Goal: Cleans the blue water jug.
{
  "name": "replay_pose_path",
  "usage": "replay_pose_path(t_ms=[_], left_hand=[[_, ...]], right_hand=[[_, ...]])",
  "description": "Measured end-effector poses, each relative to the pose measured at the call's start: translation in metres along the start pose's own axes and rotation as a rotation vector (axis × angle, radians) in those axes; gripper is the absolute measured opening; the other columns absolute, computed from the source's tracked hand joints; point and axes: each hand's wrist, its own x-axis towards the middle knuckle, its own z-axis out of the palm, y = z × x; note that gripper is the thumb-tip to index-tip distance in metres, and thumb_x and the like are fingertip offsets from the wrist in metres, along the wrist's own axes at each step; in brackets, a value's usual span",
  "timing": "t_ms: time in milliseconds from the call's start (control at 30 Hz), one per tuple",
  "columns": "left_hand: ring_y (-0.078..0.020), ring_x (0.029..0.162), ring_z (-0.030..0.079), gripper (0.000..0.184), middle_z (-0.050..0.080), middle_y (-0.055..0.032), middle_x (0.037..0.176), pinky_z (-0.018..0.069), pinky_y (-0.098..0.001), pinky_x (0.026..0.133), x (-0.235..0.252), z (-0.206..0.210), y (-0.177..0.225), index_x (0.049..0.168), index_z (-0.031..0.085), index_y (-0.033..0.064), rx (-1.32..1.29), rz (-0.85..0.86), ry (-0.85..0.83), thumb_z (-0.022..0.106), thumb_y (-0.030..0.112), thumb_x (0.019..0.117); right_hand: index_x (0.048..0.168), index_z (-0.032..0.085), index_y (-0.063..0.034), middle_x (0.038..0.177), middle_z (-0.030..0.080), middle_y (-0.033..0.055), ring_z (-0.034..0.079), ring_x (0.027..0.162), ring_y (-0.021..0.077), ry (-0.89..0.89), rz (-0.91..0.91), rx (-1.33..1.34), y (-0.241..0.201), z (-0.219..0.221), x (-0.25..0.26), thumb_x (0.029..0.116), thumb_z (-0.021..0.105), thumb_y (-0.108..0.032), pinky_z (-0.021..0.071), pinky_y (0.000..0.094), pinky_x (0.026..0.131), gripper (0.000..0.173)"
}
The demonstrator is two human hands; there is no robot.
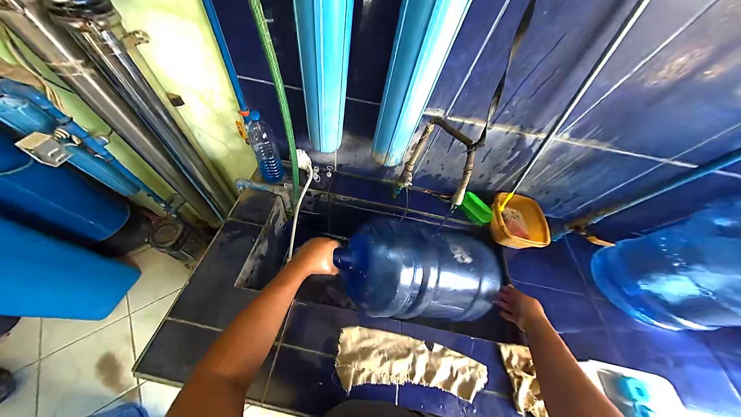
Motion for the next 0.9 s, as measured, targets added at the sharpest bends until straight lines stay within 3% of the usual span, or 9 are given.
replay_pose_path(t_ms=[133, 267, 333, 400, 533, 667, 733, 800, 900], left_hand=[[-0.0406, 0.108, 0.066, 0.040, 0.069, -0.0204, 0.113, 0.0516, -0.0631, 0.089, 0.036, -0.027, 0.055, 0.115, 0.069, 0.0010, 0.284, 0.159, -0.081, 0.079, 0.009, 0.0765], [-0.0447, 0.104, 0.065, 0.038, 0.066, -0.0240, 0.111, 0.0515, -0.0640, 0.083, 0.083, -0.007, 0.093, 0.111, 0.066, -0.0006, 0.433, 0.357, -0.233, 0.076, -0.004, 0.0751], [-0.0436, 0.107, 0.064, 0.047, 0.065, -0.0225, 0.117, 0.0512, -0.0638, 0.085, 0.092, -0.004, 0.094, 0.121, 0.064, 0.0046, 0.434, 0.437, -0.273, 0.079, 0.003, 0.0766], [-0.0410, 0.118, 0.061, 0.055, 0.064, -0.0210, 0.127, 0.0464, -0.0637, 0.097, 0.097, -0.013, 0.079, 0.132, 0.062, 0.0074, 0.225, 0.475, -0.262, 0.081, 0.028, 0.0846], [-0.0284, 0.131, 0.057, 0.055, 0.056, -0.0160, 0.146, 0.0479, -0.0483, 0.110, 0.121, -0.046, -0.007, 0.144, 0.056, 0.0071, -0.481, 0.089, 0.177, 0.064, 0.039, 0.1003], [-0.0458, 0.135, 0.050, 0.074, 0.039, -0.0329, 0.154, 0.0431, -0.0600, 0.110, 0.176, -0.052, -0.108, 0.154, 0.032, -0.0070, -0.521, -0.606, 0.455, 0.058, 0.040, 0.1030], [-0.0468, 0.133, 0.053, 0.078, 0.033, -0.0324, 0.158, 0.0460, -0.0588, 0.107, 0.196, -0.050, -0.128, 0.158, 0.020, -0.0059, -0.442, -0.738, 0.413, 0.058, 0.034, 0.1034], [-0.0469, 0.126, 0.058, 0.066, 0.038, -0.0289, 0.156, 0.0508, -0.0614, 0.100, 0.212, -0.044, -0.137, 0.156, 0.033, -0.0014, -0.382, -0.761, 0.472, 0.061, 0.025, 0.1016], [-0.0431, 0.120, 0.063, 0.041, 0.049, -0.0213, 0.150, 0.0549, -0.0618, 0.091, 0.227, -0.038, -0.140, 0.140, 0.055, 0.0057, -0.323, -0.775, 0.576, 0.059, 0.017, 0.1006]], right_hand=[[0.135, 0.057, 0.0018, 0.121, 0.066, 0.0210, 0.067, 0.097, 0.0276, -0.071, -0.349, -0.166, -0.070, 0.097, -0.040, 0.1094, 0.045, -0.025, 0.0553, 0.0455, 0.085, 0.039], [0.139, 0.056, -0.0017, 0.125, 0.066, 0.0220, 0.068, 0.108, 0.0339, -0.299, -0.636, -0.601, -0.154, 0.219, -0.062, 0.1092, 0.048, -0.030, 0.0534, 0.0532, 0.096, 0.042], [0.148, 0.046, -0.0021, 0.138, 0.058, 0.0268, 0.062, 0.121, 0.0445, -0.225, -0.653, -0.807, -0.186, 0.259, -0.060, 0.1062, 0.052, -0.044, 0.0480, 0.0644, 0.101, 0.060], [0.147, 0.044, 0.0001, 0.142, 0.054, 0.0282, 0.063, 0.118, 0.0470, -0.118, -0.649, -0.993, -0.214, 0.286, -0.061, 0.1026, 0.052, -0.056, 0.0508, 0.0664, 0.094, 0.072], [0.132, 0.057, 0.0058, 0.125, 0.064, 0.0311, 0.065, 0.113, 0.0489, -0.005, -0.678, -1.209, -0.237, 0.308, -0.062, 0.1061, 0.049, -0.046, 0.0509, 0.0687, 0.087, 0.059], [0.126, 0.060, 0.0040, 0.117, 0.068, 0.0292, 0.068, 0.108, 0.0463, -0.063, -0.598, -1.122, -0.234, 0.310, -0.051, 0.1104, 0.037, -0.036, 0.0518, 0.0665, 0.086, 0.049], [0.130, 0.059, 0.0007, 0.106, 0.072, 0.0204, 0.072, 0.082, 0.0330, -0.254, -0.534, -0.795, -0.222, 0.300, -0.029, 0.1127, 0.032, -0.041, 0.0577, 0.0512, 0.073, 0.052], [0.143, 0.049, -0.0046, 0.109, 0.072, 0.0149, 0.070, 0.071, 0.0216, -0.495, -0.414, -0.381, -0.199, 0.277, -0.020, 0.1128, 0.031, -0.042, 0.0575, 0.0355, 0.064, 0.051], [0.148, 0.045, -0.0038, 0.116, 0.070, 0.0169, 0.072, 0.082, 0.0236, -0.561, -0.349, -0.123, -0.139, 0.224, -0.027, 0.1128, 0.031, -0.034, 0.0597, 0.0382, 0.073, 0.048]])
